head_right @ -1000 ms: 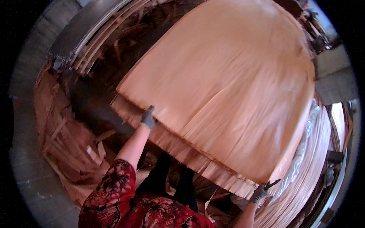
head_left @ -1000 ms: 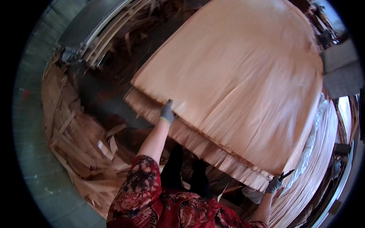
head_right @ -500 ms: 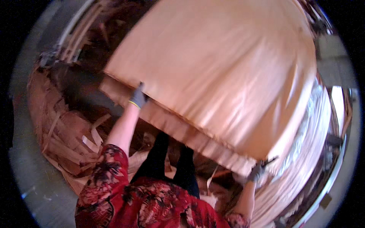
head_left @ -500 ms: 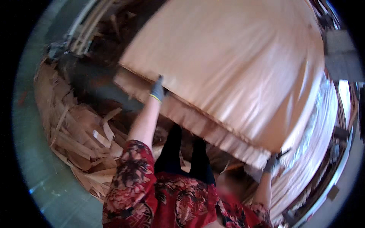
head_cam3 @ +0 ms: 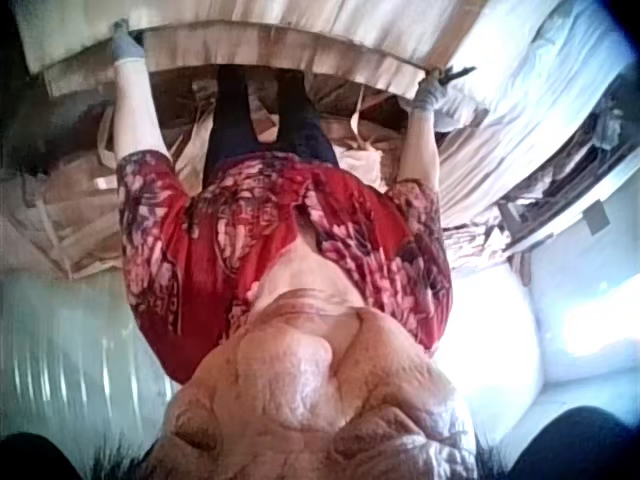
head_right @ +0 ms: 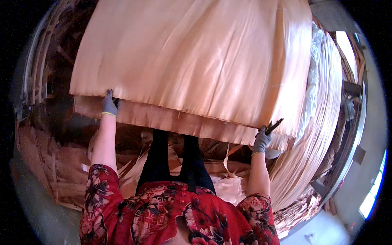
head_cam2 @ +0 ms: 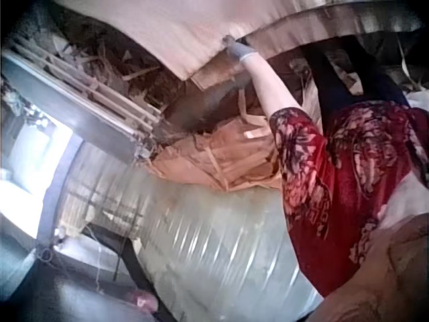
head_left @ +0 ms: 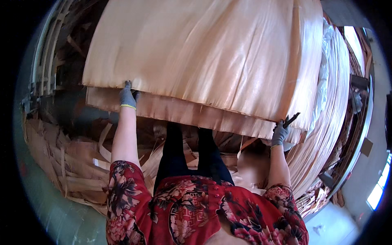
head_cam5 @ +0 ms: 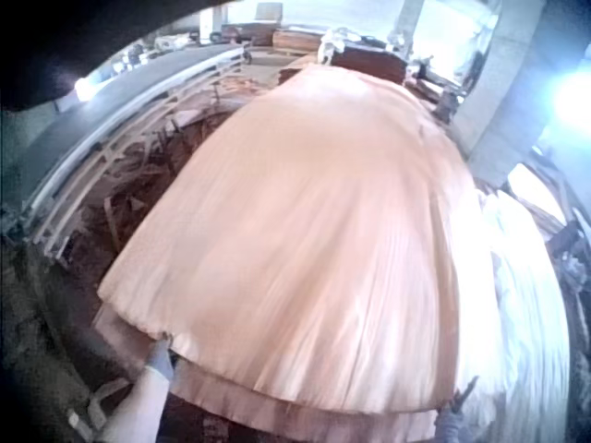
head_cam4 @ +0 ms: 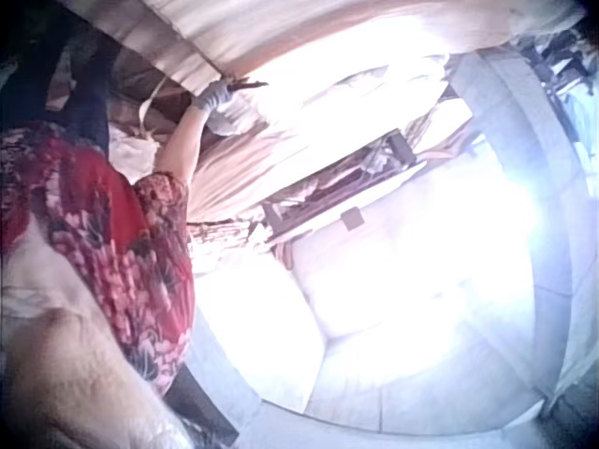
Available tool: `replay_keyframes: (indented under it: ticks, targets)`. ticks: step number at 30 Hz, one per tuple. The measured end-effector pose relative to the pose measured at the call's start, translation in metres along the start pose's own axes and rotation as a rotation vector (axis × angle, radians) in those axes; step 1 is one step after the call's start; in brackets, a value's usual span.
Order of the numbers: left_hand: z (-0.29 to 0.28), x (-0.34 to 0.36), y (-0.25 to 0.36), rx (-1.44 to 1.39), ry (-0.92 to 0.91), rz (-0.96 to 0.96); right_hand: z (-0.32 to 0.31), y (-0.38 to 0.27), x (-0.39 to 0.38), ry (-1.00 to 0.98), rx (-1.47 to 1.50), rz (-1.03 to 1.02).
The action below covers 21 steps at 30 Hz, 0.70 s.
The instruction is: The person applies thin wood veneer sheets to a large curved surface using a brush and adhesive. They smooth the veneer, trim the edges with a utility knife, and stack the finished pieces.
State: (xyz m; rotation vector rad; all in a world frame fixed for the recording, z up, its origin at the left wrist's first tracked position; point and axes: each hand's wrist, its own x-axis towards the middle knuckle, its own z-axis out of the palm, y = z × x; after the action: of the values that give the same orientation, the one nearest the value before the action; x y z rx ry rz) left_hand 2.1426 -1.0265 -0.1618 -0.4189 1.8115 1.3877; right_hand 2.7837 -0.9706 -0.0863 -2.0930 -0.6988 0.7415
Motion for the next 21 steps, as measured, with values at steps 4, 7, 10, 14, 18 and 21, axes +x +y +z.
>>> replay_keyframes:
  ticks: [4, 7, 10, 14, 18, 21]
  targets:
    - [0.000, 0.003, -0.003, 0.021, 0.036, 0.020, 0.004, 0.004, 0.000, -0.031, 0.032, 0.017]
    - [-0.003, 0.008, -0.008, -0.046, -0.029, 0.085, 0.006, 0.008, 0.000, -0.015, 0.052, 0.065]
    - [-0.017, 0.001, -0.004, -0.019, -0.103, 0.153, 0.013, 0.002, -0.006, -0.023, 0.060, 0.072]
    - [0.004, -0.075, 0.003, 0.488, 0.510, 0.711, -0.011, 0.000, -0.016, -0.054, 0.045, 0.125]
    - [0.070, -0.187, -0.052, 1.141, -0.166, 1.508, -0.049, 0.026, -0.035, 0.063, 0.206, -0.152]
    - [0.116, -0.225, -0.087, 1.661, -0.666, 1.490, -0.110, 0.031, -0.061, 0.088, -0.021, -0.071]
